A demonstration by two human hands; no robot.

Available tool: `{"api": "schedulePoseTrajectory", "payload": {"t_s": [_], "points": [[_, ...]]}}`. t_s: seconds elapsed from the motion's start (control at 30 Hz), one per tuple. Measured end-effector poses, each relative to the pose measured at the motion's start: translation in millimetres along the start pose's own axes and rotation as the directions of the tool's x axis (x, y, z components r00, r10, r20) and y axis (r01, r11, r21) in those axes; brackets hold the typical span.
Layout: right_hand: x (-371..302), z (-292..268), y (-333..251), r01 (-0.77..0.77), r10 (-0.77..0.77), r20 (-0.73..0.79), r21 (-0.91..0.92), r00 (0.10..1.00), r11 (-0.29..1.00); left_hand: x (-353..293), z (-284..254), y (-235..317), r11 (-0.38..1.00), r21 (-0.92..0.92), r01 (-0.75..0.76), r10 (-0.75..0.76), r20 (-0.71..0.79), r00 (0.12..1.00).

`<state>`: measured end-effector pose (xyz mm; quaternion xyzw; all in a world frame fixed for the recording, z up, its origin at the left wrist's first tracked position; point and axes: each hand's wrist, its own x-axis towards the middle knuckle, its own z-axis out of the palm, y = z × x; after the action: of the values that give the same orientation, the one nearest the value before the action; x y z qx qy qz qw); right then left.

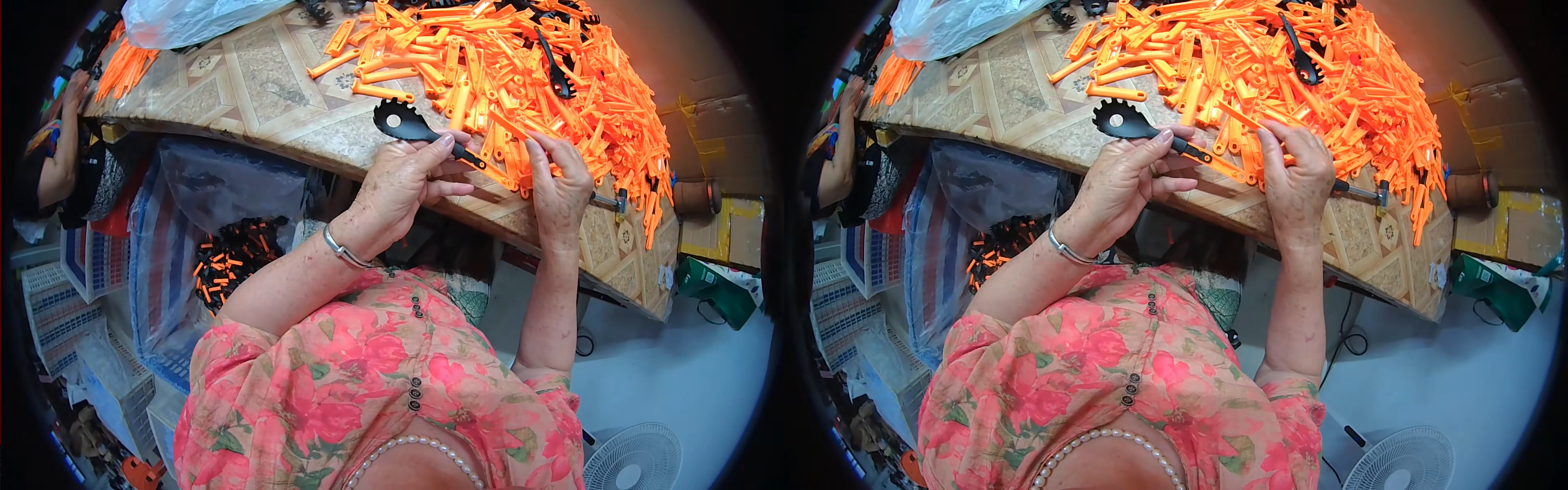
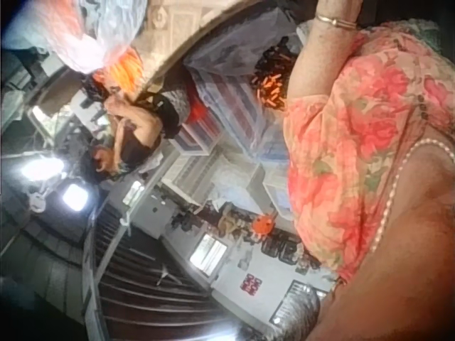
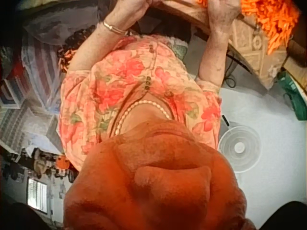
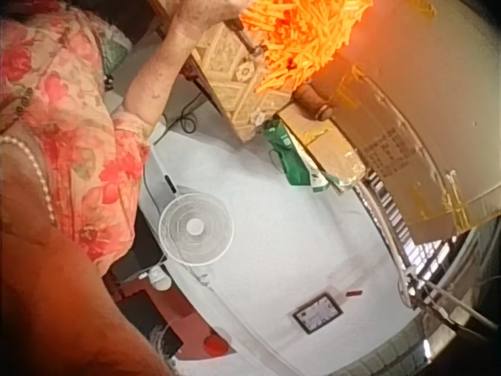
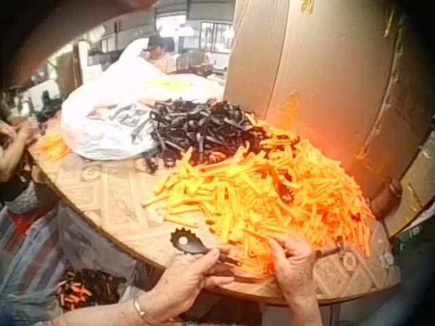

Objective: The person assembles small orange plastic tubes into black plastic holders using a hammer. They pick up a tube and a holder, insert the tube into the holder, and strike it with a hammer to secure it. The person repeats this process continuously, handling the parts one at a time.

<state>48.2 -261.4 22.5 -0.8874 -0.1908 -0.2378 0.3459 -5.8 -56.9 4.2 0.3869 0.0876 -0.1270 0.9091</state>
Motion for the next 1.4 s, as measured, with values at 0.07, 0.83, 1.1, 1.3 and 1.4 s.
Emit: {"api": "schedulePoseTrajectory", "payload": {"t_s": [0.07,0.83,1.1,1.3,1.4], "points": [[-10.9,-2.6,-0.6,-0.164,0.164,0.011,0.178,0.986,0.970,-0.9,2.6,0.0,1.000,0.018,-0.005,0.005,-0.008,1.000],[29.3,-23.9,24.6,0.084,-0.160,-0.178,-0.374,0.971,0.924,-1.1,4.8,-2.5,0.996,0.091,-0.024,0.023,0.008,1.000],[22.4,18.2,-2.5,0.201,-0.144,0.169,-0.394,0.975,0.897,-0.2,3.4,-3.7,0.996,0.084,-0.022,0.023,-0.008,1.000],[20.3,19.4,2.9,0.168,-0.110,0.173,-0.367,0.979,0.915,-1.2,3.3,-4.3,0.996,0.086,-0.012,0.014,-0.021,1.000],[16.0,16.9,6.6,0.149,-0.100,0.152,-0.353,0.983,0.924,-1.5,3.0,-3.2,0.996,0.085,-0.019,0.019,-0.002,1.000]]}}
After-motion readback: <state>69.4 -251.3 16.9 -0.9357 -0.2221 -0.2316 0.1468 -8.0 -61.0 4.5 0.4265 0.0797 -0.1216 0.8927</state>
